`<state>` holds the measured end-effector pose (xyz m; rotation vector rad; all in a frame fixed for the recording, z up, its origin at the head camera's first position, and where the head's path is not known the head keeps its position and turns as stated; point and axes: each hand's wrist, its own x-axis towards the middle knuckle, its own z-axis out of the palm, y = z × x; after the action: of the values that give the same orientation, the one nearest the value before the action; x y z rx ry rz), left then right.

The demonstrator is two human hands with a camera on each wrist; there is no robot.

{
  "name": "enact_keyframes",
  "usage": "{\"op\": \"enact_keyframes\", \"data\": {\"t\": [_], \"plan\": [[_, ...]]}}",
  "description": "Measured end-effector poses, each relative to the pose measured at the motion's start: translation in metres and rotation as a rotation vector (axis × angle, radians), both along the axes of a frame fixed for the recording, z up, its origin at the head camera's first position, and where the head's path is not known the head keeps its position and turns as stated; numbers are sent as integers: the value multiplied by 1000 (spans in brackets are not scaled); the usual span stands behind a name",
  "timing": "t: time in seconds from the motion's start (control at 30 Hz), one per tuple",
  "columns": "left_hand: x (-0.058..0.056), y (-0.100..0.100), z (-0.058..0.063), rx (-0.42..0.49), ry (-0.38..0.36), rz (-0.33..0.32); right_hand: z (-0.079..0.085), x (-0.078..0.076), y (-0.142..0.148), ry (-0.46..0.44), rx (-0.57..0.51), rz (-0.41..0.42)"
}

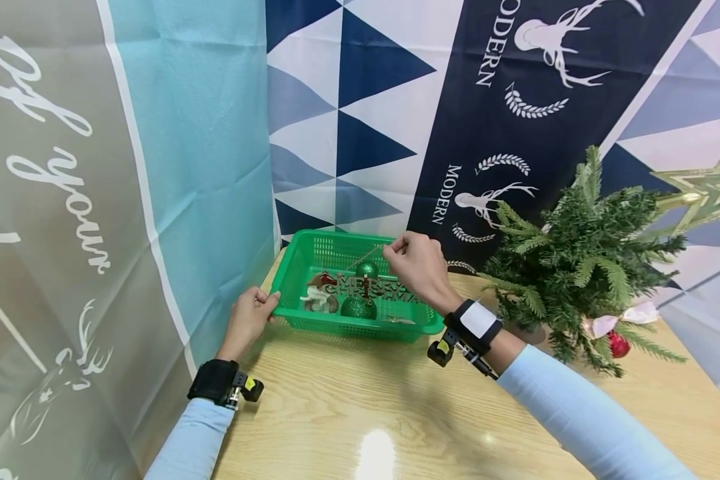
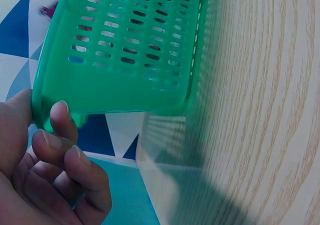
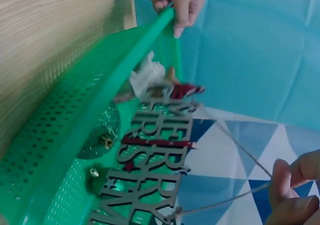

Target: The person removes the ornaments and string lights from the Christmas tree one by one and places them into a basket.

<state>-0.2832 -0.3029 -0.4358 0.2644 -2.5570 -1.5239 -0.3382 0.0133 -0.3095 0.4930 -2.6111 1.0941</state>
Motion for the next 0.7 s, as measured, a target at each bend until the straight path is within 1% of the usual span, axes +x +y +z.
{"op": "enact_keyframes", "data": {"t": [0.13,0.23,0.3,0.4,0.57,0.7], "plan": [[0,0,0,-3,6,-1,-2,4,-2,-46,31,72],[0,0,0,-1,7,1,-5,6,-3,-46,70,123],[0,0,0,0,4,1,-6,8,-3,-23,99,153],[0,0,-1,-2,0,-4,-8,12,-3,40,132,181],[1,1,0,-9,3,-11,-6,18,-5,145,151,195],[1,1,0,-12,3,-9,-3,22,-7,166,164,209]]}}
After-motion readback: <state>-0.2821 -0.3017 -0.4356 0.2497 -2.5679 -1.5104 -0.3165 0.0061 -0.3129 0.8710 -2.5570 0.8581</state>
